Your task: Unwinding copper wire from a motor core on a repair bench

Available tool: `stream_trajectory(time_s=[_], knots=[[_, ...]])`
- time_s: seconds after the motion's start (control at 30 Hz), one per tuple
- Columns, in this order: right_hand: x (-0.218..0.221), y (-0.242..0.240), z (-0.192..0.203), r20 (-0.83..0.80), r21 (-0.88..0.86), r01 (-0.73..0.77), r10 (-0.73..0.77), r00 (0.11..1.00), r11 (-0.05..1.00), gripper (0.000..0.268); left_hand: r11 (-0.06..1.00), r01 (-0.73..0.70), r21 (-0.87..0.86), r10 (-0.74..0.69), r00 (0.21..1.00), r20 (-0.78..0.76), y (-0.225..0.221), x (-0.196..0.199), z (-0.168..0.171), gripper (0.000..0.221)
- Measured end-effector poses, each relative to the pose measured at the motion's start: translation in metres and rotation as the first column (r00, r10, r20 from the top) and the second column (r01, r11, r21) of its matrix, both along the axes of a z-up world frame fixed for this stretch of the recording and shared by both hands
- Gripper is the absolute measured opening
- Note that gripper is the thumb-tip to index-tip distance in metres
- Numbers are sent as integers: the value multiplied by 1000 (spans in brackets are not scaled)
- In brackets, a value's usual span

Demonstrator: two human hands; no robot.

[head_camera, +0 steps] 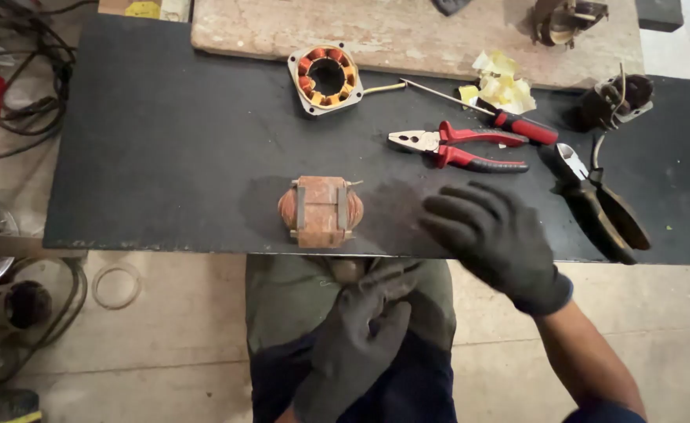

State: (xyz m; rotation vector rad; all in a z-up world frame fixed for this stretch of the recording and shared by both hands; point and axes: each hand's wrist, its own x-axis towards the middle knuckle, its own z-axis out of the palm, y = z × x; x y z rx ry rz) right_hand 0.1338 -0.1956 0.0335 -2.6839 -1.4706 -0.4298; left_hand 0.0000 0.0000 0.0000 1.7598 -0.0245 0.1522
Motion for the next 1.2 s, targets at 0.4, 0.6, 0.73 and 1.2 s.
stream_trajectory(time_s=[0.4, 0.6, 0.73, 1.2], knots=[[-23, -16, -19, -423, 24, 18, -6, 906, 1000, 95, 961, 27, 276, -130, 924, 360, -7, 8, 15, 46], [-22, -20, -12, -559, 101, 173, -88, 825, 980, 75, 776, -92, 624, -72, 970, 231, -38, 19, -47, 77], [-20, -14, -14, -367, 237, 154, -58, 928, 959, 65, 722, -119, 682, -62, 970, 235, -43, 22, -46, 73], [37, 45, -12, -574, 228, -181, 282, 769, 957, 92, 628, -261, 733, 54, 954, 294, -43, 22, -47, 40]])
